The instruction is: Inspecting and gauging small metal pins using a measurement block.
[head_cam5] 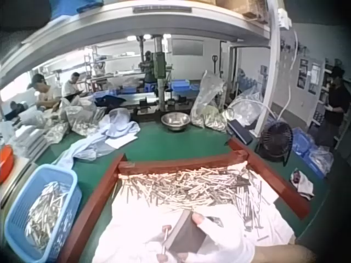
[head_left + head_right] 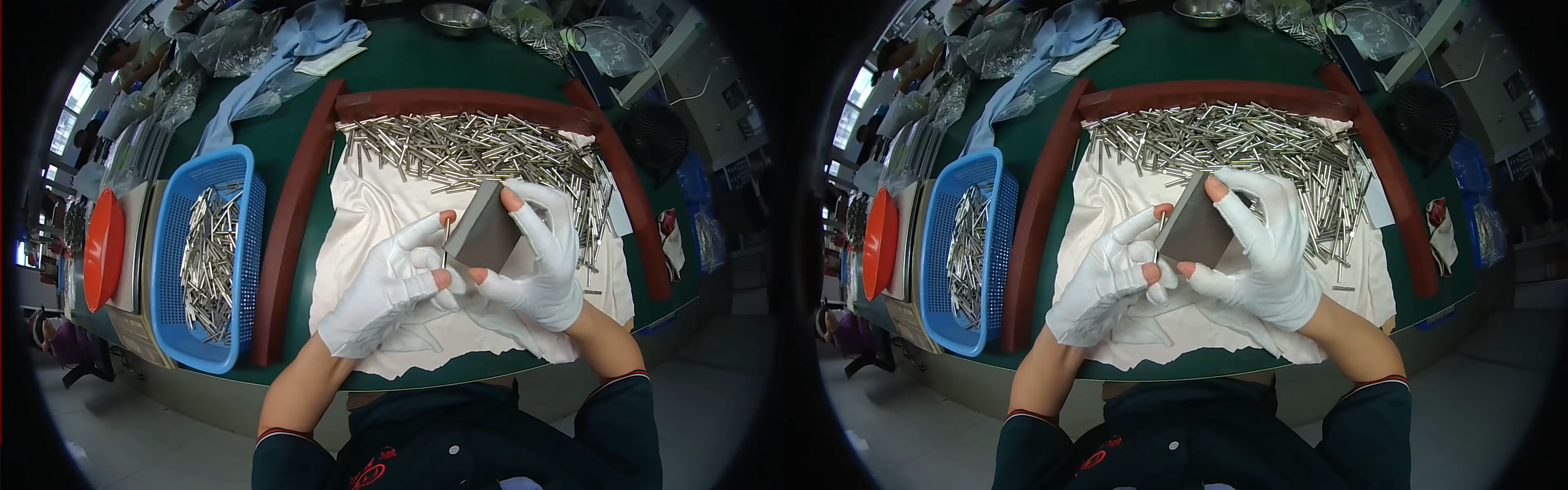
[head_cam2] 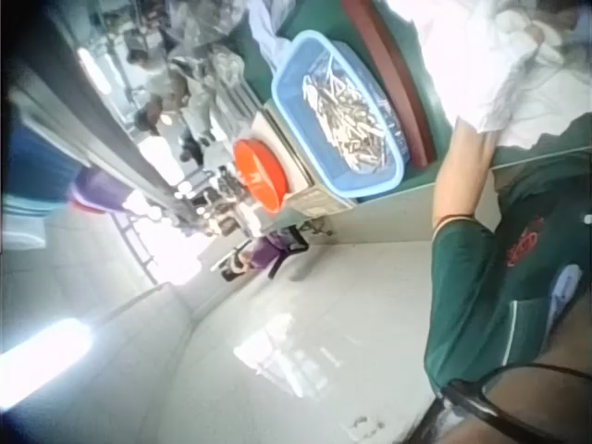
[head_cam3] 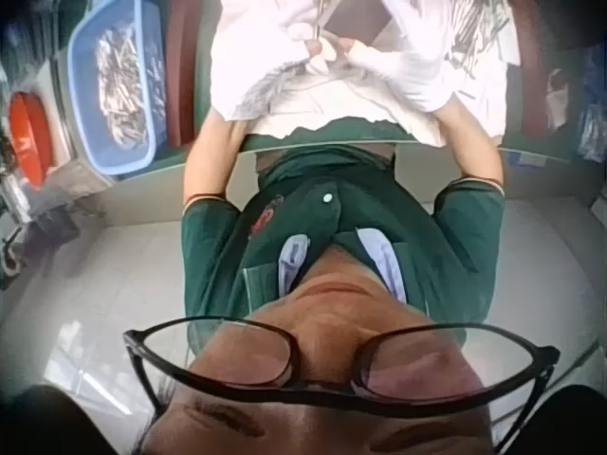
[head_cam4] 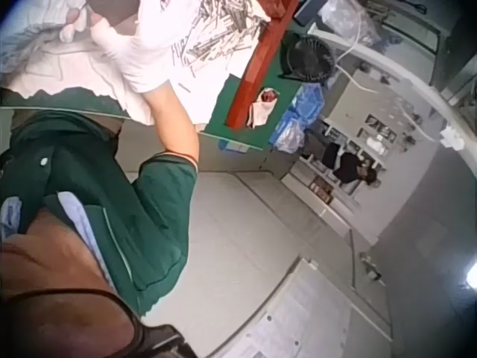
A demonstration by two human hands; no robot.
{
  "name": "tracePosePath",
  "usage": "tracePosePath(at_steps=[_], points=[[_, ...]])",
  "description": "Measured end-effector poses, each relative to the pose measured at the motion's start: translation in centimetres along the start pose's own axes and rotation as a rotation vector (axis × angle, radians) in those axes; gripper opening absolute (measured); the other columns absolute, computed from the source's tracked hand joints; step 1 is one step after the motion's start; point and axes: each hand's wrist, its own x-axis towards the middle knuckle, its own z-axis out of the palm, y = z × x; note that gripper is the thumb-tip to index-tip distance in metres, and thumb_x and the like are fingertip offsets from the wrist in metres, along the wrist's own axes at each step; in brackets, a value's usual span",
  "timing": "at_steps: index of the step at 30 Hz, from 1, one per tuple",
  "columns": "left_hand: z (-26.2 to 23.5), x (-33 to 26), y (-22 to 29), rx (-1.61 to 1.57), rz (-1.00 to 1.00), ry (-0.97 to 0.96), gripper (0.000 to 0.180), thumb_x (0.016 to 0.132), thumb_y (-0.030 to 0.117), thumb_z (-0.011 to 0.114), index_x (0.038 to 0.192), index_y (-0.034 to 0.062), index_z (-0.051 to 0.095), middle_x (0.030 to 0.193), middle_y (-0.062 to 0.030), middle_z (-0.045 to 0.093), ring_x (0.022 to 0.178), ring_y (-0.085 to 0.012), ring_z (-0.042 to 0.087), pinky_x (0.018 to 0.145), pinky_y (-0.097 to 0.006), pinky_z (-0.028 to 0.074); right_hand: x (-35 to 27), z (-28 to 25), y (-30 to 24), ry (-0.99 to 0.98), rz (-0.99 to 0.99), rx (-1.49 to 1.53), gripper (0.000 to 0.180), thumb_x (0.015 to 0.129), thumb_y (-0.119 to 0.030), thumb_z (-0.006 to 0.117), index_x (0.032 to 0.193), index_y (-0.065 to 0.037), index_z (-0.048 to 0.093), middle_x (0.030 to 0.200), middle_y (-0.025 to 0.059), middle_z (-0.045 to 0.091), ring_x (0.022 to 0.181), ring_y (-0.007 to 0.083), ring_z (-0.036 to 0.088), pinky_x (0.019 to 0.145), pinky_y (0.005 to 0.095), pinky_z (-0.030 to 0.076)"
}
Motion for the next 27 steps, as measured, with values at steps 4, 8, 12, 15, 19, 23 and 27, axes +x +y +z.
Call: tracePosePath(at_steps=[4,8,12,15,19,23,27], points=[[0.1,0.1,0.1,0.034,-0.016,0.022,0.071,0.088,0.004,0.066,0.147,-0.0049,0.026,0.089,-0.0093,0.068,0.077,-0.0131,0.065,0.076,-0.024,0.052,0.1,-0.1,0.1,-0.024,-0.002,-0.01,0.082,0.062,-0.027,0.082,0.134,-0.005,0.049,0.122,0.0144,0.053,0.102,0.0304,0.051,0.087,0.041,0.043],[-0.1,0.1,-0.1,0.055,-0.007,0.001,0.072,0.087,0.004,0.067,0.147,-0.0042,0.027,0.087,-0.0084,0.068,0.076,-0.0131,0.065,0.074,-0.024,0.052,0.1,-0.2,-0.1,-0.058,0.071,0.081,0.082,0.061,-0.026,0.082,0.134,-0.005,0.05,0.122,0.0141,0.053,0.102,0.0304,0.052,0.087,0.0413,0.042],[-0.1,0.0,0.1,0.191,-0.025,0.067,0.07,0.085,0.001,0.068,0.145,-0.0026,0.033,0.083,-0.0052,0.065,0.072,-0.0102,0.064,0.07,-0.022,0.052,0.3,-0.4,0.1,-0.054,0.003,-0.012,0.082,0.06,-0.026,0.082,0.133,-0.005,0.05,0.122,0.0137,0.054,0.102,0.0305,0.052,0.087,0.0416,0.042],[0.6,-0.1,0.3,0.281,-0.032,0.115,0.068,0.083,-0.002,0.067,0.144,-0.0014,0.037,0.082,-0.0024,0.063,0.07,-0.0067,0.061,0.066,-0.02,0.05,0.4,-0.4,0.1,-0.077,-0.02,0.019,0.081,0.06,-0.026,0.082,0.132,-0.005,0.051,0.122,0.0136,0.054,0.103,0.0302,0.051,0.087,0.0416,0.041],[0.8,-0.3,0.7,0.304,-0.035,0.131,0.068,0.081,-0.004,0.067,0.143,-0.0012,0.039,0.08,-0.0004,0.062,0.07,-0.0047,0.059,0.064,-0.018,0.048,0.4,-0.4,0.2,-0.096,0.006,0.053,0.079,0.06,-0.026,0.081,0.13,-0.004,0.052,0.122,0.0139,0.053,0.103,0.0305,0.051,0.088,0.0417,0.041],[1.2,-0.4,0.9,0.303,-0.059,0.132,0.066,0.081,-0.004,0.066,0.142,-0.0031,0.04,0.078,0.0003,0.061,0.069,-0.0043,0.057,0.065,-0.018,0.047,0.7,-0.8,0.2,-0.108,-0.061,-0.049,0.08,0.059,-0.026,0.081,0.129,-0.003,0.052,0.121,0.0138,0.053,0.104,0.0311,0.051,0.088,0.042,0.041],[0.6,-0.5,0.7,0.329,-0.05,0.103,0.066,0.081,-0.003,0.067,0.142,-0.0037,0.04,0.08,0.0004,0.062,0.069,-0.0043,0.057,0.065,-0.018,0.047,0.5,-0.5,-0.1,-0.07,-0.087,-0.036,0.079,0.057,-0.024,0.081,0.128,-0.003,0.053,0.122,0.0134,0.053,0.105,0.031,0.051,0.089,0.0419,0.042]])
